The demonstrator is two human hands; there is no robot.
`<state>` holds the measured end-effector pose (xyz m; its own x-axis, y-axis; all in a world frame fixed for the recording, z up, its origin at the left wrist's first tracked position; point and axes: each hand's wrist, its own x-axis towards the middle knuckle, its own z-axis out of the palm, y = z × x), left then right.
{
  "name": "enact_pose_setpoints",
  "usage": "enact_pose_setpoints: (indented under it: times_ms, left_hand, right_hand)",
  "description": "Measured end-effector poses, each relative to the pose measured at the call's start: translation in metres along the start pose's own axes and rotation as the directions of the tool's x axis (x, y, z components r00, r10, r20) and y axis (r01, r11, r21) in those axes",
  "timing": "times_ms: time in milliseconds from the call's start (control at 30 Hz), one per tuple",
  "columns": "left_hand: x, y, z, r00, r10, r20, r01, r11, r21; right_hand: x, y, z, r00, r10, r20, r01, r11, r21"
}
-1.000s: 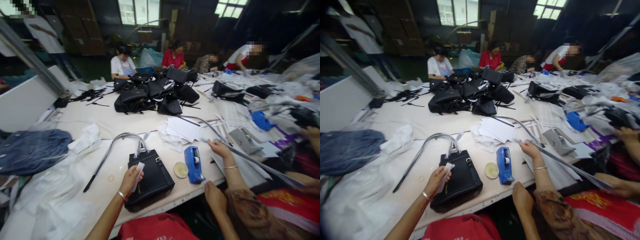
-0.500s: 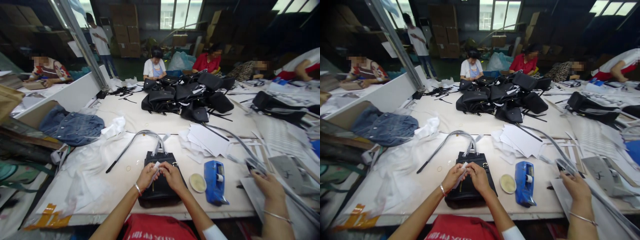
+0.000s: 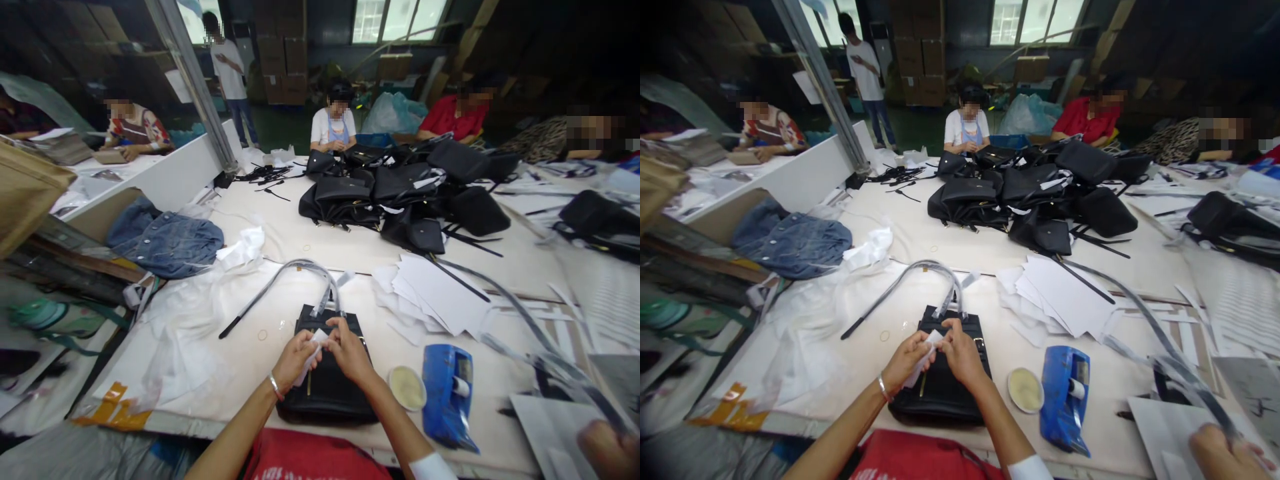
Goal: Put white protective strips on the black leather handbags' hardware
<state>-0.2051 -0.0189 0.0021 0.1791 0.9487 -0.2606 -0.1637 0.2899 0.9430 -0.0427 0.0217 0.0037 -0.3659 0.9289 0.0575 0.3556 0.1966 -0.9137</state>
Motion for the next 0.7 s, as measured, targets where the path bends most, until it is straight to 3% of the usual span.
enact_pose_setpoints:
  times_ms: [133, 300, 400, 500, 600, 700]
  left_hand:
    - [0.003, 0.007, -0.003, 0.997, -0.048, 0.060, 0.060, 0.977, -0.204]
    - [0.008, 0.010, -0.011, 0.983, -0.112, 0.143, 0.159, 0.910, -0.382]
    - [0.008, 0.008, -0.013, 0.989, -0.116, 0.095, 0.143, 0.919, -0.368]
    - [0.008, 0.002, -0.008, 0.995, -0.088, 0.046, 0.096, 0.974, -0.207]
    - [0.010, -0.008, 0.002, 0.999, -0.031, -0.022, 0.031, 0.999, -0.011]
    - [0.010, -0.015, 0.007, 0.993, -0.013, -0.115, 0.019, 0.998, 0.058]
  right_hand:
    - [0.002, 0.016, 0.020, 0.990, 0.133, -0.039, -0.113, 0.936, 0.335]
    - [0.009, 0.034, 0.037, 0.979, 0.189, 0.078, -0.202, 0.842, 0.500]
    - [0.012, 0.036, 0.028, 0.981, 0.185, 0.059, -0.192, 0.877, 0.440]
    - [0.013, 0.028, 0.017, 0.984, 0.168, 0.057, -0.177, 0.909, 0.378]
    - [0.015, 0.017, 0.013, 0.991, 0.080, 0.103, -0.102, 0.970, 0.220]
    - [0.019, 0.008, 0.012, 0.990, 0.026, 0.138, -0.034, 0.998, 0.056]
